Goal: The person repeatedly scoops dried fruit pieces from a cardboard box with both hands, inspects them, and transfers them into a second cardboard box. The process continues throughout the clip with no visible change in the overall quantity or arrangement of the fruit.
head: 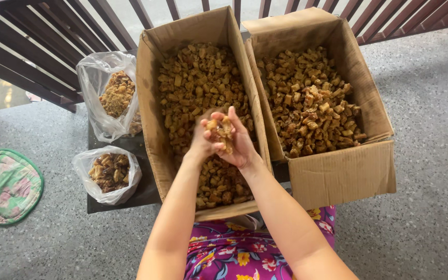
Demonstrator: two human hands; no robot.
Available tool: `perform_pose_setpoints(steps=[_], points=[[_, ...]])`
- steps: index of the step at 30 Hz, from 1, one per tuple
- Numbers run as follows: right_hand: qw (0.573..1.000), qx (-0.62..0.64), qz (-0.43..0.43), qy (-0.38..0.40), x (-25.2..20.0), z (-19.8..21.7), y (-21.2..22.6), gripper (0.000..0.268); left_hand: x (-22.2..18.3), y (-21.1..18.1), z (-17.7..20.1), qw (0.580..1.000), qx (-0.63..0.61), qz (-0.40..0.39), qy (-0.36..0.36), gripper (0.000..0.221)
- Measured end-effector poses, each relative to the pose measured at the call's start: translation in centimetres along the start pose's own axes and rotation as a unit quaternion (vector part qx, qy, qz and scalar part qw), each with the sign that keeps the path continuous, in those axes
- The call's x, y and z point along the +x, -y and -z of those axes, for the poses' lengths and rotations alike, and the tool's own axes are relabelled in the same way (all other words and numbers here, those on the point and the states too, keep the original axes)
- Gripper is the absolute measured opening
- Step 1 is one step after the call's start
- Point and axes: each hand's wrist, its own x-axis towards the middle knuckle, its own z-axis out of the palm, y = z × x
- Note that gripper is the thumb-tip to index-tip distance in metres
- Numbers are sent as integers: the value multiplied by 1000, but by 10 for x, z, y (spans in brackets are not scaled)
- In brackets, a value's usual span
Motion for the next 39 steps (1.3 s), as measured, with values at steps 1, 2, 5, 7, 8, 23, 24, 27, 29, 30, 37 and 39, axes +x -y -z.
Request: perform_pose_setpoints(steps=[1, 2, 5, 7, 8, 23, 24, 27, 29, 30, 37, 39], points=[[1000, 20, 20, 2, -2, 1, 6, 51, 12, 7, -23, 999, -15, -10, 34, 34], [998, 41, 40, 4, -4, 2, 12, 51, 27, 15, -45, 996, -61, -13, 65, 34], [991, 55, 99, -72, -1, 13, 28, 49, 63, 48, -95, 925, -357, 9, 126, 34], [981, 63, 124, -131, 4, 22, 31, 47, 68, 74, -113, 826, -547, 33, 132, 34], [977, 74, 131, -151, 7, 27, 31, 45, 67, 83, -120, 800, -587, 26, 122, 35], [965, 26, 205, -162, -4, 27, 20, 44, -34, -5, -43, 924, 351, -14, 149, 59], [965, 23, 207, -158, -3, 26, 20, 44, -43, -8, -21, 924, 349, -4, 157, 60], [970, 30, 179, -159, -4, 26, 17, 52, -59, -21, 36, 950, 295, 11, 101, 50], [971, 12, 165, -170, -4, 24, 13, 56, -63, -38, 62, 979, 191, 51, 39, 46], [972, 2, 158, -173, -3, 22, 12, 59, -62, -48, 75, 990, 113, 87, 10, 45], [972, -102, 80, -197, -3, 9, 1, 67, -39, -110, 81, 998, 10, -20, 61, 61], [978, -125, 67, -156, -5, 8, 1, 70, -30, -113, 75, 992, 45, -115, 18, 56]])
